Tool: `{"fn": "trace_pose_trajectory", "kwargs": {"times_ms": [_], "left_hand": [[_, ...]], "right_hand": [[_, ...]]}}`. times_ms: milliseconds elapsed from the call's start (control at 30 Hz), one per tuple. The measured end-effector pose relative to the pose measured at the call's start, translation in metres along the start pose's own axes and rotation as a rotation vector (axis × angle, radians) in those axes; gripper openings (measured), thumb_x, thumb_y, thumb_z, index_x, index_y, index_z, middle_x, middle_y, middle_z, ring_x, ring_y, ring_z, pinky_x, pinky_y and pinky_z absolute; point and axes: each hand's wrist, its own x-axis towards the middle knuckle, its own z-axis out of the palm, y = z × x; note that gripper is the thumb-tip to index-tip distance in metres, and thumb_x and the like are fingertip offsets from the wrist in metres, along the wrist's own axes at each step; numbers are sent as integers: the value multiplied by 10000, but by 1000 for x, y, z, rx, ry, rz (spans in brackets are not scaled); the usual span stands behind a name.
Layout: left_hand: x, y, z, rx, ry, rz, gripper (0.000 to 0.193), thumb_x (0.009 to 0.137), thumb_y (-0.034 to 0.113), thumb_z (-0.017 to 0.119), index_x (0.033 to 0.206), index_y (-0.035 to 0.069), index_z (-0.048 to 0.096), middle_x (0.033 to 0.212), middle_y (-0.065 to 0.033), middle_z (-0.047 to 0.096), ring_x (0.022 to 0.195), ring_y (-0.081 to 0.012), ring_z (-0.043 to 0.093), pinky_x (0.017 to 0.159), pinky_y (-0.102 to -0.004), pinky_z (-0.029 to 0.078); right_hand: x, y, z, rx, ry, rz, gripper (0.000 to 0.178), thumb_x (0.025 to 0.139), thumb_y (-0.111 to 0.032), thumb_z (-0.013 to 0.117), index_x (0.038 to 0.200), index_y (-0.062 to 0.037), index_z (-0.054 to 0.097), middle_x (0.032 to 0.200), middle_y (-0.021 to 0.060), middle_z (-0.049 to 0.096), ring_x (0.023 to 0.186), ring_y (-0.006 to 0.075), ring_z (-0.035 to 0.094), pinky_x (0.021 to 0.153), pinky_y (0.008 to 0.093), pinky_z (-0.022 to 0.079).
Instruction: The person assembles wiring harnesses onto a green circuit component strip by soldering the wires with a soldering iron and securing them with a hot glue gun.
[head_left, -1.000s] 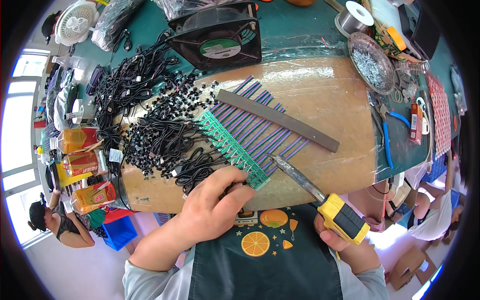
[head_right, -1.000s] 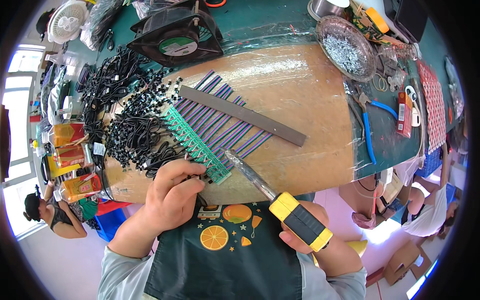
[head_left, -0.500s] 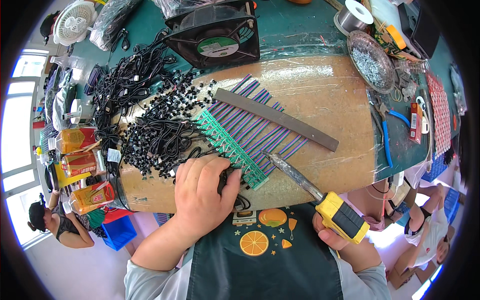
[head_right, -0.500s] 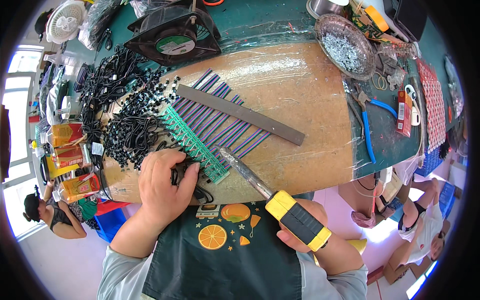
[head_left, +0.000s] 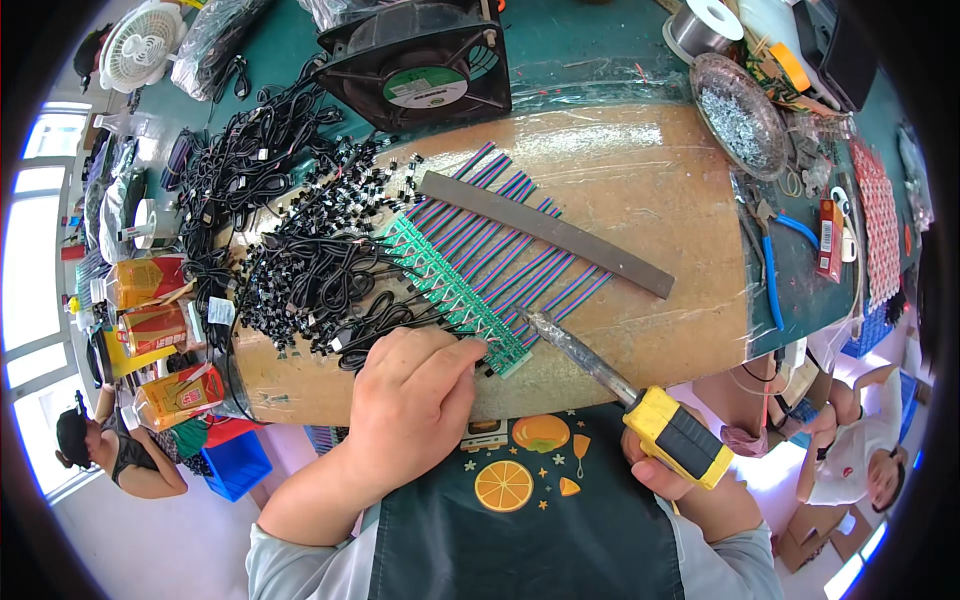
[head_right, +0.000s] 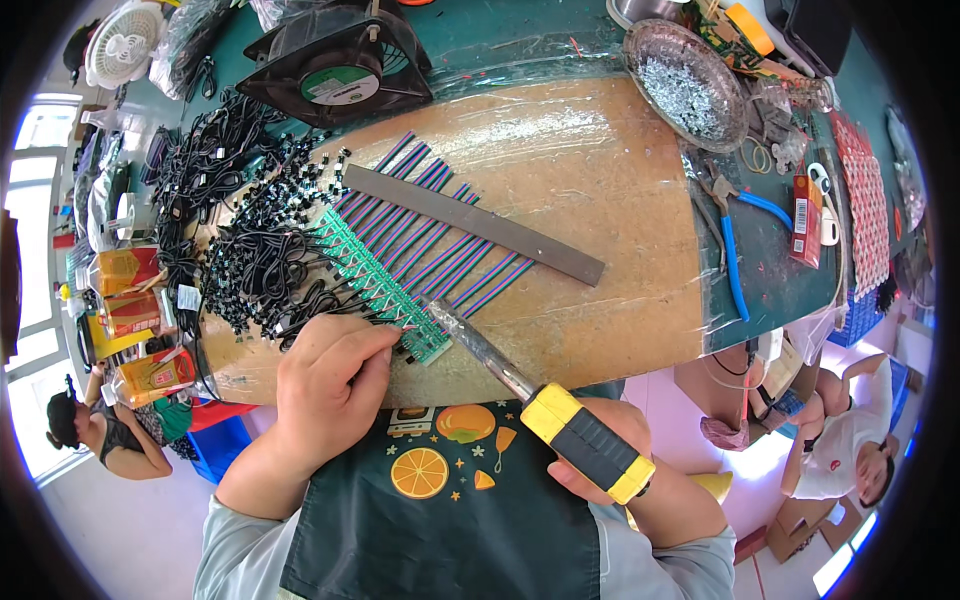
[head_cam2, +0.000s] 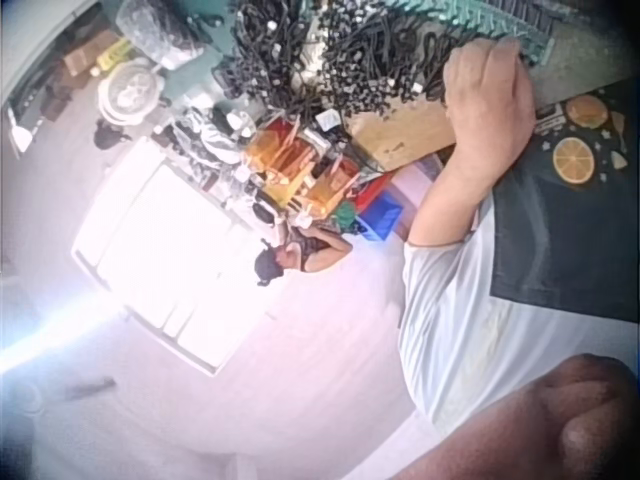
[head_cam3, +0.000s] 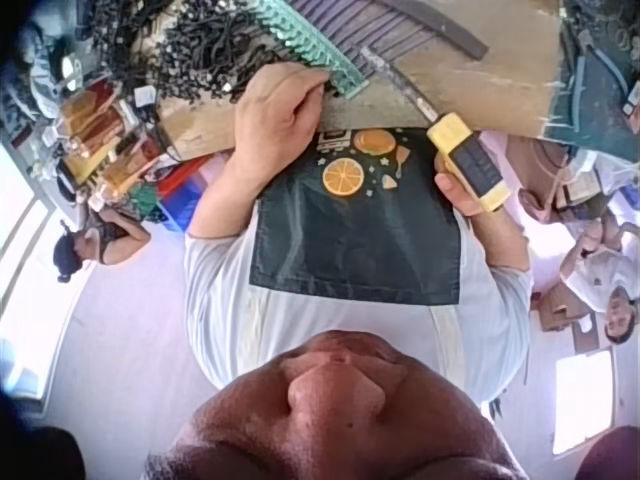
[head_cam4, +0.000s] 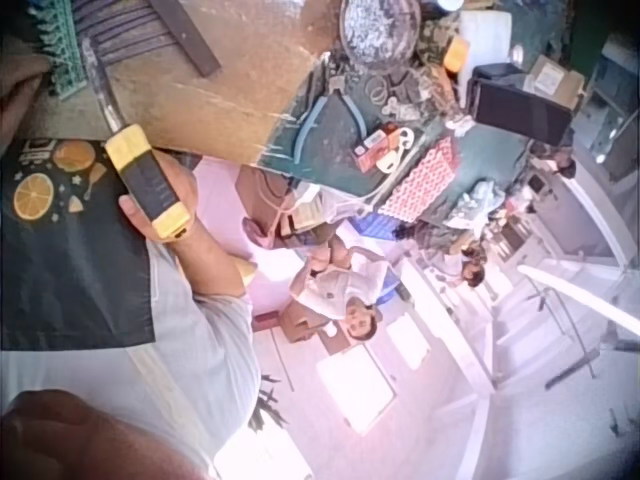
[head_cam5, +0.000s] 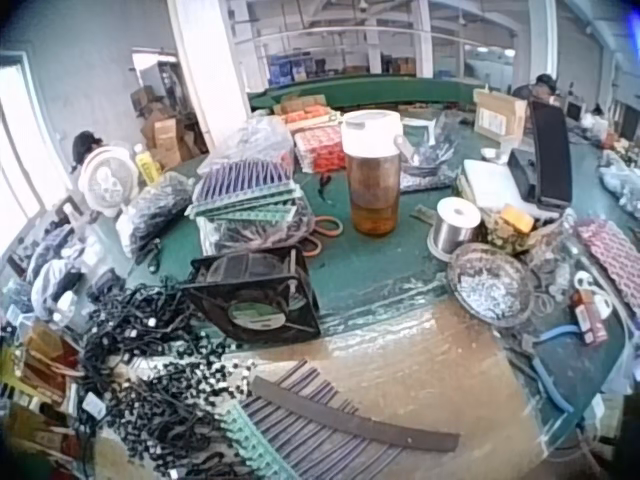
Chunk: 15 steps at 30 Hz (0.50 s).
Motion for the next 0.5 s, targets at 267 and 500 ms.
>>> {"fn": "trace_pose_trajectory", "kwargs": {"times_ms": [267,500], "left_hand": [[1,-2,2,16,-8,4,217,760,-61,710,957,29,727,884,-99,690,799,-274,660,712,-366,531],[2,-3,5,-5,-11,-14,171,770,-41,726,923,36,713,881,-94,694,808,-279,665,730,-376,527]], "right_hand": [[-3,1,-1,-61,-40,48,399,822,-305,749,1089,-13,700,901,139,697,710,323,686,628,360,560],[-2,-4,-1,-81,-50,83,412,826,-326,748,1109,-31,698,927,129,707,728,314,692,631,355,556]]}}
